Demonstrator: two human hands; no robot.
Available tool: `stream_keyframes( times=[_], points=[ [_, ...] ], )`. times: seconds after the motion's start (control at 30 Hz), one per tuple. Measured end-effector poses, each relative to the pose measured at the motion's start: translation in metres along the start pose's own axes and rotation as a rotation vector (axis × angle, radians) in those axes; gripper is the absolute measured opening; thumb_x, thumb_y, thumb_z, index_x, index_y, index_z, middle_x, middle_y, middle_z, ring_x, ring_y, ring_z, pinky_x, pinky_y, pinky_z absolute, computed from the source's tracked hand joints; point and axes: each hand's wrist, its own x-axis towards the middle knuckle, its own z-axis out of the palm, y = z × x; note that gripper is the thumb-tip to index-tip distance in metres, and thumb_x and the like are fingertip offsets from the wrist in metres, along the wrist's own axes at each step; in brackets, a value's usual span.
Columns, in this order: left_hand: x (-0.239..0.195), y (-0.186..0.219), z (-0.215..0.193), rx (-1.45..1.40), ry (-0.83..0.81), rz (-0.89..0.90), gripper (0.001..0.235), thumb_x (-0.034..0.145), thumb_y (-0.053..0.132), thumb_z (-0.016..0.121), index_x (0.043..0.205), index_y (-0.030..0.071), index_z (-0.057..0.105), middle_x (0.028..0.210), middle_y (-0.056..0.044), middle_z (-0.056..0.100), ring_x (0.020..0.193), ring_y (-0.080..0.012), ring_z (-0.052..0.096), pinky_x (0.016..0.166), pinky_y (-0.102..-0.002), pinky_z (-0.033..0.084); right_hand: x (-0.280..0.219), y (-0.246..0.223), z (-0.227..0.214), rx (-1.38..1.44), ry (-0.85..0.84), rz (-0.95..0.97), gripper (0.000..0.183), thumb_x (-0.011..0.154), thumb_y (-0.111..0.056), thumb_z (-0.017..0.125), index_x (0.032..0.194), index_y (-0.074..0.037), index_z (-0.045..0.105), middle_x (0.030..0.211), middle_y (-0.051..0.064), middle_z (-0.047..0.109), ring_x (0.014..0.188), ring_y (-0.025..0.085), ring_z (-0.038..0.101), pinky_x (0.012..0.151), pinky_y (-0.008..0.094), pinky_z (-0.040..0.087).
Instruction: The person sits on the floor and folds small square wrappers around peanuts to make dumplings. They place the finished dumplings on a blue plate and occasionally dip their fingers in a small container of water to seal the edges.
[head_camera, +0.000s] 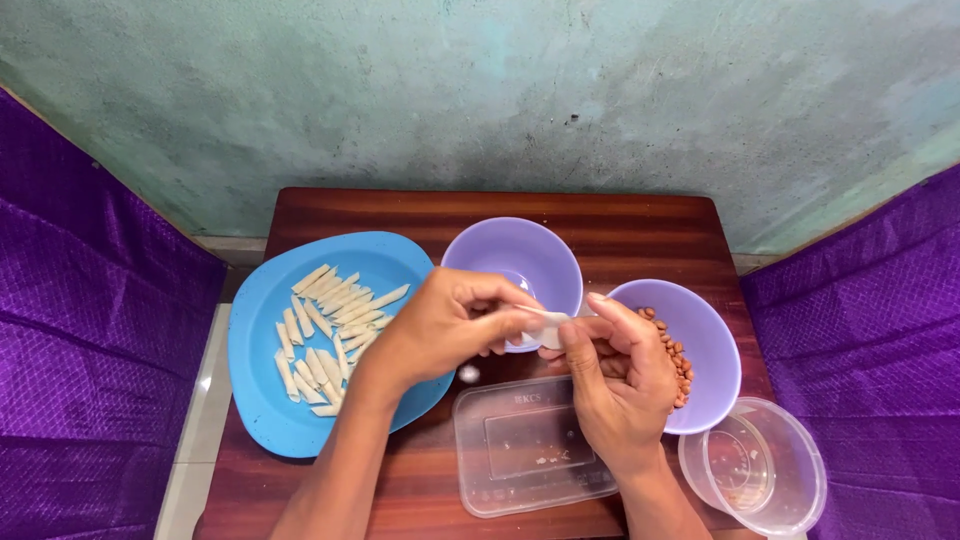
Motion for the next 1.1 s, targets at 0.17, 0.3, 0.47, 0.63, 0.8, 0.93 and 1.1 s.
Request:
stream_keyframes(
  times=[0.17, 0.3, 0.47, 0.63, 0.8, 0.93, 1.1],
  points=[
    [-0.003, 0.013, -0.004, -0.047, 0.083, -0.169, 0.014, 0.09, 0.008, 0.073, 0.096, -0.001, 0.082, 0.064, -0.005, 0.068, 0.053, -0.0072, 0.056, 0.046, -0.019, 0.045, 0.002, 0.0, -0.001, -0.04, 0.007, -0.05, 0.033, 0.099, 0.0, 0.063, 0.13, -0.003, 0.052, 0.098, 0.012, 0.071, 0.076, 0.013, 0.072, 0.063, 0.02, 0.065],
    [-0.002, 0.015, 0.001, -0.049, -0.035, -0.217, 0.012, 0.087, 0.011, 0.078, 0.083, 0.0, 0.078, 0.061, -0.004, 0.065, 0.05, -0.0078, 0.053, 0.044, -0.021, 0.043, 0.002, -0.002, 0.002, -0.193, 0.01, -0.104, 0.037, 0.095, -0.002, 0.071, 0.128, -0.001, 0.055, 0.098, 0.008, 0.071, 0.077, 0.01, 0.068, 0.064, 0.018, 0.054],
    [-0.002, 0.006, -0.008, 0.004, 0.084, -0.162, 0.012, 0.087, 0.011, 0.078, 0.081, 0.001, 0.078, 0.059, -0.003, 0.066, 0.05, -0.0063, 0.054, 0.044, -0.02, 0.042, -0.001, 0.0, 0.002, -0.174, 0.031, -0.101, 0.034, 0.095, 0.001, 0.069, 0.127, 0.0, 0.056, 0.095, 0.009, 0.071, 0.074, 0.01, 0.067, 0.063, 0.018, 0.056],
    [0.0, 0.007, -0.006, -0.007, 0.146, -0.058, 0.024, 0.095, 0.023, 0.068, 0.085, 0.002, 0.075, 0.067, -0.004, 0.07, 0.053, -0.007, 0.057, 0.044, -0.02, 0.045, -0.001, -0.002, 0.001, -0.215, 0.075, -0.094, 0.032, 0.094, 0.001, 0.07, 0.124, -0.002, 0.058, 0.094, 0.008, 0.07, 0.072, 0.009, 0.064, 0.061, 0.017, 0.054],
    [0.0, 0.009, 0.004, 0.033, 0.071, 0.071, 0.004, 0.087, 0.003, 0.074, 0.089, 0.001, 0.077, 0.077, -0.002, 0.072, 0.065, -0.0072, 0.058, 0.058, -0.021, 0.049, -0.002, 0.001, 0.002, -0.141, 0.052, -0.08, 0.033, 0.096, 0.002, 0.068, 0.126, 0.0, 0.056, 0.099, 0.009, 0.069, 0.076, 0.01, 0.066, 0.064, 0.018, 0.057],
    [0.002, 0.004, 0.001, 0.031, 0.155, 0.077, 0.006, 0.085, 0.005, 0.077, 0.087, 0.0, 0.078, 0.077, -0.003, 0.073, 0.064, -0.0066, 0.058, 0.056, -0.019, 0.049, -0.004, 0.003, 0.001, -0.137, 0.012, -0.101, 0.037, 0.092, 0.006, 0.066, 0.127, 0.0, 0.057, 0.093, 0.006, 0.067, 0.073, 0.008, 0.06, 0.064, 0.018, 0.052],
    [0.004, -0.026, 0.002, -0.109, 0.017, 0.058, 0.03, 0.079, 0.007, 0.085, 0.106, -0.001, 0.076, 0.073, -0.008, 0.069, 0.065, -0.0121, 0.065, 0.057, -0.026, 0.063, 0.004, 0.019, 0.006, -0.061, 0.089, -0.308, 0.027, 0.095, 0.003, 0.066, 0.122, 0.011, 0.065, 0.086, 0.018, 0.07, 0.062, 0.017, 0.067, 0.052, 0.03, 0.058]
  ],
)
